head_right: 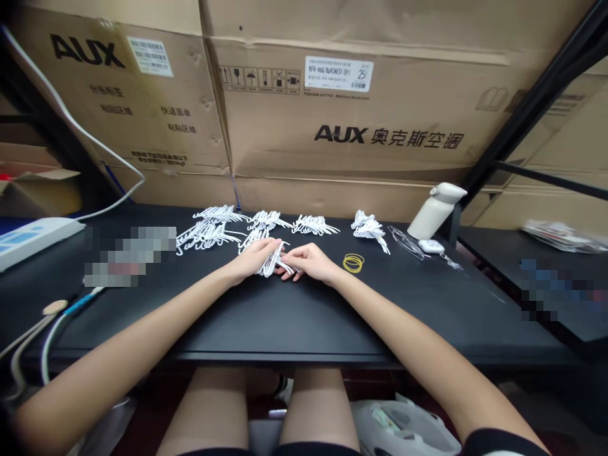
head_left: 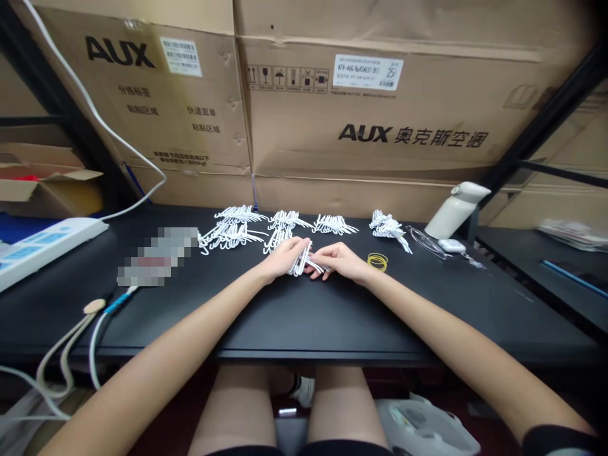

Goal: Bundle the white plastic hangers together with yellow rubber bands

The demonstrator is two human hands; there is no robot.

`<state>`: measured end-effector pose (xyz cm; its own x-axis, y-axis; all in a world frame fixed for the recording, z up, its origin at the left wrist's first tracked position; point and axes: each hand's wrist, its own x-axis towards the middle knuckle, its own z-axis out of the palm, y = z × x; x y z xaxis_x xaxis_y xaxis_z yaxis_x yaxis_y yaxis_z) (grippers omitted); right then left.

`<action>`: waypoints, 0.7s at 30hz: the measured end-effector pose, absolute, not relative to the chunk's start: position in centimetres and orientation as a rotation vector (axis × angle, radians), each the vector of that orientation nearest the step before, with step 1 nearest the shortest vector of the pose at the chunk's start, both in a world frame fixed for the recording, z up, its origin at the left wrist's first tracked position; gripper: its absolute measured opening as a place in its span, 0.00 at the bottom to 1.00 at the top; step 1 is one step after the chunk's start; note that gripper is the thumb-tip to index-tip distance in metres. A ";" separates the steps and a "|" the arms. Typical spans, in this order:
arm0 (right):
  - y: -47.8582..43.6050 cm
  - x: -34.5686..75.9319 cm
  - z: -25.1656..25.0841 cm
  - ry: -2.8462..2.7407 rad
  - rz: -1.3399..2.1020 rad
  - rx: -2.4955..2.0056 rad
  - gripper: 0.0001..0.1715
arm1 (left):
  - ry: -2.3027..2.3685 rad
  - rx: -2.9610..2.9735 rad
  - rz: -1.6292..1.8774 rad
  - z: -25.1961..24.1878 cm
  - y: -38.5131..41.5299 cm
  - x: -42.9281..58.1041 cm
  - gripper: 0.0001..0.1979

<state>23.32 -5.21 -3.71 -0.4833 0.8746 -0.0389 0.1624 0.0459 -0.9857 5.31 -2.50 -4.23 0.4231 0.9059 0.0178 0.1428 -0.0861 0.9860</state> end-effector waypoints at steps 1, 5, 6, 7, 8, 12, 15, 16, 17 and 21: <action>-5.2 23.4 -3.7 -1.764 1.435 -1.037 0.24 | 0.947 1.517 0.838 -4.3 -2.4 5.3 0.19; -5.0 23.5 -4.0 -1.882 1.218 -1.008 0.24 | 0.931 1.532 0.845 -4.3 -2.2 5.2 0.17; -5.0 23.6 -4.1 -1.897 1.182 -1.010 0.24 | 0.946 1.557 0.849 -4.2 -2.1 5.1 0.17; -5.0 23.6 -4.2 -1.920 1.141 -1.014 0.25 | 0.968 1.587 0.856 -4.2 -2.1 5.0 0.17; -5.1 23.6 -4.2 -1.955 1.082 -1.020 0.24 | 0.990 1.614 0.865 -4.1 -2.1 5.0 0.17; -5.0 24.1 -4.0 -2.158 0.687 -1.034 0.22 | 1.029 1.590 0.873 -3.7 -2.2 5.0 0.16; -4.8 24.5 -3.9 -2.241 0.523 -1.017 0.21 | 1.027 1.547 0.866 -3.6 -2.2 5.0 0.15; -4.7 24.6 -3.9 -2.254 0.503 -1.012 0.21 | 1.030 1.548 0.870 -3.5 -2.2 5.0 0.15; -4.7 24.7 -3.9 -2.263 0.492 -1.006 0.20 | 1.034 1.554 0.873 -3.5 -2.2 5.0 0.14; -5.0 24.3 -4.1 -2.261 0.486 -0.976 0.20 | 1.039 1.564 0.852 -3.7 -2.1 5.0 0.14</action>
